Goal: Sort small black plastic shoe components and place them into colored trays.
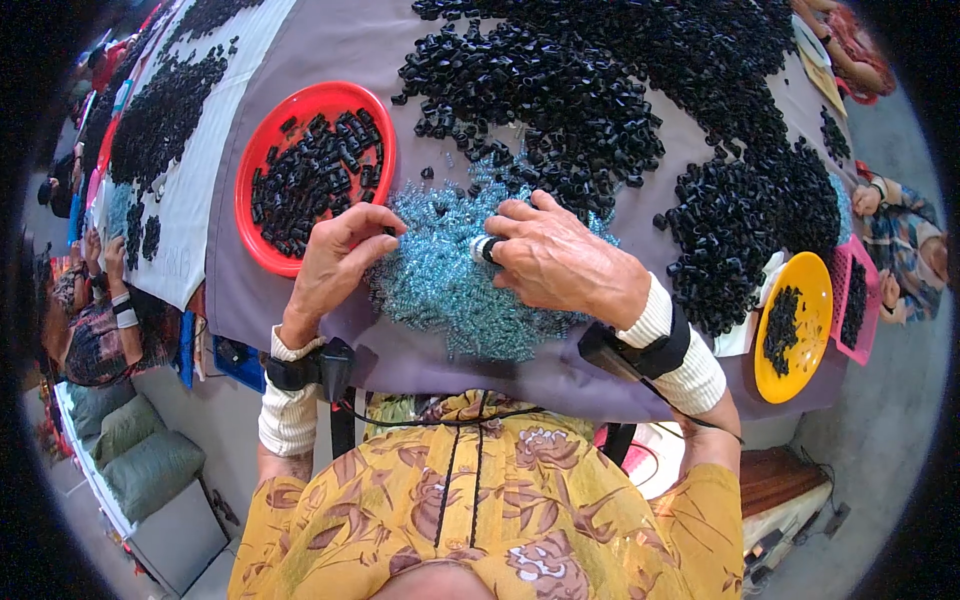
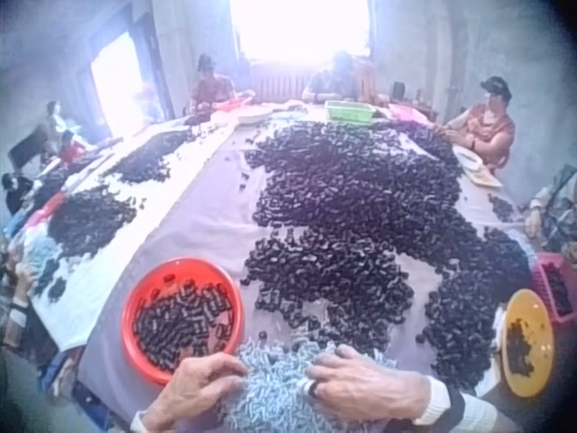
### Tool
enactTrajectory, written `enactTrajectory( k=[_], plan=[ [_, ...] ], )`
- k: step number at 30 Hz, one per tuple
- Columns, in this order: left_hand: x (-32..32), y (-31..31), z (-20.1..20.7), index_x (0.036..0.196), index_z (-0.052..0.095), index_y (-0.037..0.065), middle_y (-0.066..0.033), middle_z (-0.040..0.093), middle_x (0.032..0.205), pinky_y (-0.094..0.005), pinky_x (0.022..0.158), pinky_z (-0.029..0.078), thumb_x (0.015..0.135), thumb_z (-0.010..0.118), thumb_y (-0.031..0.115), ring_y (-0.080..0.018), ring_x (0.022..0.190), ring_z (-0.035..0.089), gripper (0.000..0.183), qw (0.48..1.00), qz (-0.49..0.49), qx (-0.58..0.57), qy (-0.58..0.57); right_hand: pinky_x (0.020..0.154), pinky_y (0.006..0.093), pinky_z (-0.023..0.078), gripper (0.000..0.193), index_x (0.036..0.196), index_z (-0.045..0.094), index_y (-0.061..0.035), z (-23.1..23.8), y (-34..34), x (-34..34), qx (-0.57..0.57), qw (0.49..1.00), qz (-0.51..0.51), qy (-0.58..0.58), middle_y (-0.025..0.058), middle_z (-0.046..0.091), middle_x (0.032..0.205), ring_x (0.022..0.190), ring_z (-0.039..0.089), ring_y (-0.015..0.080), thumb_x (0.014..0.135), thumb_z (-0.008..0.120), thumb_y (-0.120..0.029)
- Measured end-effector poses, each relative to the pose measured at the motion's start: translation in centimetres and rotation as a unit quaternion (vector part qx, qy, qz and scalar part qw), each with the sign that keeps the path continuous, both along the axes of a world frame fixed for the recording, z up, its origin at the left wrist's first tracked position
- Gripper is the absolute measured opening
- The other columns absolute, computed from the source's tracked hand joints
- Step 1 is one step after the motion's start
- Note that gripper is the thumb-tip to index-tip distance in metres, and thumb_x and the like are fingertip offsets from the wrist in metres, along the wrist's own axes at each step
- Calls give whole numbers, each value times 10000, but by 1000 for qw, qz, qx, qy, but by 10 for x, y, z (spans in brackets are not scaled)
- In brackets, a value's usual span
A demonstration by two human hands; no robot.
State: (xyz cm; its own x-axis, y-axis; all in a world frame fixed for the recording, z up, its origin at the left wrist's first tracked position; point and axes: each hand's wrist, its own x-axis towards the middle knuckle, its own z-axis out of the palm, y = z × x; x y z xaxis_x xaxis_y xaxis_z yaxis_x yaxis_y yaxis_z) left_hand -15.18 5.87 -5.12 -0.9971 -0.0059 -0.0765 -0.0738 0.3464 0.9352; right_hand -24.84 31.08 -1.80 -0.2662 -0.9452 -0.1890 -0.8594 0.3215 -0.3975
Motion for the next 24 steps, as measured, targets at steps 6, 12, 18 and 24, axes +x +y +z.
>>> enactTrajectory(
  k=[6, 12, 18, 24],
  plan=[
    [-1, 3, 0, 1009, 616, -4, -30, 659, 974, -227, 785, 468, 860, 615, 0, -67, 885, 585, 149, 994, 30, 104, -15, 873, 381, 400, 230, 798, 644, -18, -6, 0, -8, -94, 995, 11, 38, 68, 568, 982, 1004, 515, 233, 789, 686, -244],
    [-17, 27, -11, 994, 588, 2, -121, 652, 961, -339, 835, 471, 792, 642, 1, -252, 941, 619, 208, 976, -79, -148, 136, 893, 408, 394, 328, 859, 645, -13, -32, -33, -11, -154, 980, 8, 125, 97, 556, 1015, 1042, 516, 253, 776, 693, -327],
    [-11, 21, -5, 950, 577, 11, -138, 616, 938, -398, 821, 462, 756, 652, -4, -321, 943, 586, 208, 963, -133, -220, 85, 952, 396, 378, 375, 818, 662, 33, -20, -17, -7, -34, 999, 21, 0, 143, 551, 1173, 1129, 506, 273, 746, 726, -330],
    [-15, 26, -11, 956, 584, 20, -133, 632, 1020, -383, 855, 464, 781, 642, 25, -312, 999, 586, 184, 962, -132, -208, 114, 955, 419, 374, 393, 862, 661, 23, -21, -23, -8, -64, 997, 22, 34, 133, 564, 1120, 1131, 498, 278, 734, 726, -343]
  ],
)
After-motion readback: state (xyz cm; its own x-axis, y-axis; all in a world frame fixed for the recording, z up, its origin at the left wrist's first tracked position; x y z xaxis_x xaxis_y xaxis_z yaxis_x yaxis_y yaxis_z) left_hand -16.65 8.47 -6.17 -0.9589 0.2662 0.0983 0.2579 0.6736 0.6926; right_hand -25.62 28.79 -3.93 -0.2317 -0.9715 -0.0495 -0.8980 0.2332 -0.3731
